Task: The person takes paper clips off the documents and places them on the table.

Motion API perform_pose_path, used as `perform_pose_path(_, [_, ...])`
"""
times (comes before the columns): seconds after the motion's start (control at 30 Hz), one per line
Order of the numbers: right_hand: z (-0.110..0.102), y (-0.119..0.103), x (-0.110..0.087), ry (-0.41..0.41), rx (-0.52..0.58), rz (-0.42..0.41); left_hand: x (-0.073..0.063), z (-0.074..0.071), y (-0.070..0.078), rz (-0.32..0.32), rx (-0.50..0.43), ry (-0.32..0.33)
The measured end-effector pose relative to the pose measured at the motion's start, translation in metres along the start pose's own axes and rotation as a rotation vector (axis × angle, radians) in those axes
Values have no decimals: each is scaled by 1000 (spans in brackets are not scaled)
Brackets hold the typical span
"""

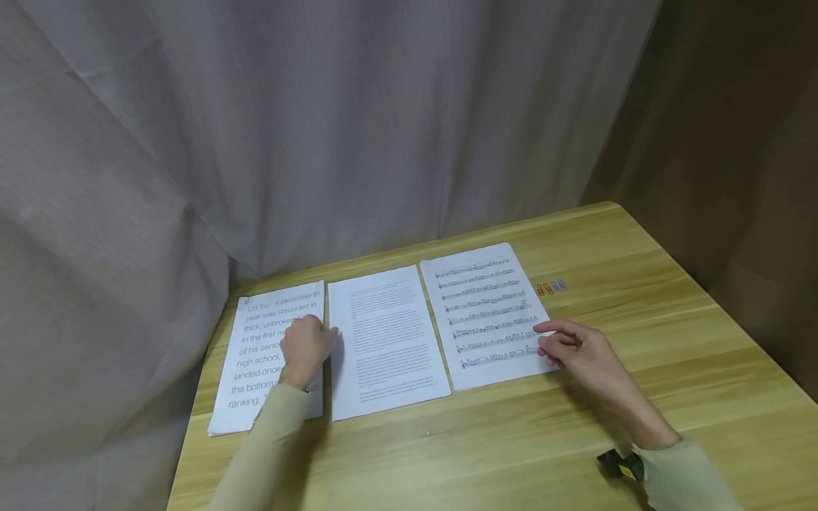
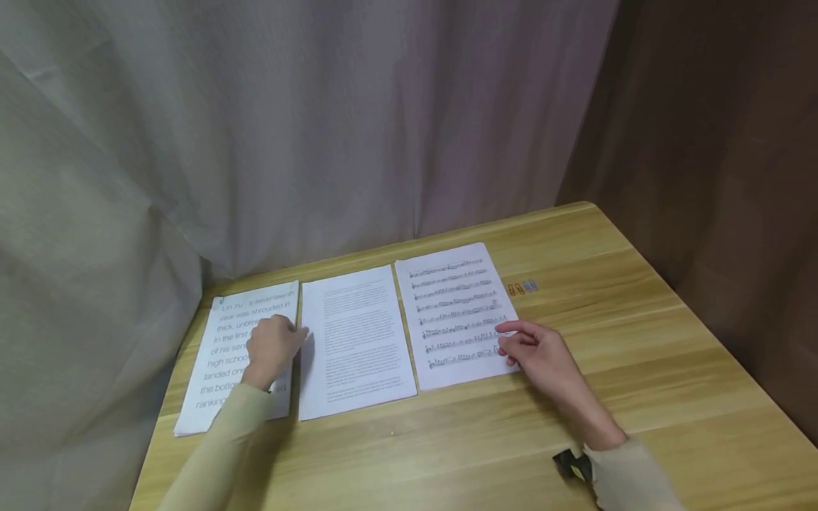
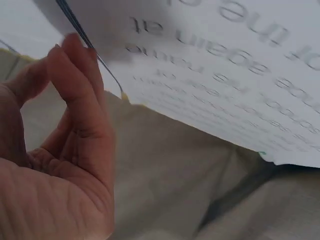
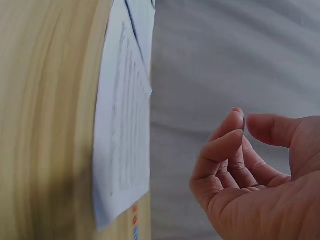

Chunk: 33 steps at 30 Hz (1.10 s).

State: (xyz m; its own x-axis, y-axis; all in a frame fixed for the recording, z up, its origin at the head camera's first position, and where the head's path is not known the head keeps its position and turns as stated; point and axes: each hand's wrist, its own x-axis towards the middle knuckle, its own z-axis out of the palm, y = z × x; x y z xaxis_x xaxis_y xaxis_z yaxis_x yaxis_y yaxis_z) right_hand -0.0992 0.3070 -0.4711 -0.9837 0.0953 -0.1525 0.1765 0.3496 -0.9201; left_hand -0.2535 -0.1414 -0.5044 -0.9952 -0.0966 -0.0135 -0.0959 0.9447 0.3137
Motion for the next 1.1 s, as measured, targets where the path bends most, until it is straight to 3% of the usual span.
perform_pose_path(0.03, [3,-3,-1,-9,-2,-7,-6,-11,1,-9,-26,-16])
perform_pose_path(0.17, [21,-18,-3,-67,-3,-44,-11,-23,-18,-24,-52,29])
perform_pose_path(0.43, [69,-51,-9,-179,-94,-93,-9,-36,-71,-190,-49,4])
perform_pose_path(0.57, [96,-62,-9,-284,-71,-119,-3,-44,-97,-301,-66,0])
perform_pose_path(0.67, [116,-67,-9,-365,-46,-143,1,-50,-112,-371,-106,-43])
perform_pose_path(0.87, [152,-75,-9,-464,-25,-182,12,-56,-127,-445,-115,-163])
perform_pose_path(1.1, [172,-83,-14,-520,-11,-181,12,-68,-133,-465,-148,-192])
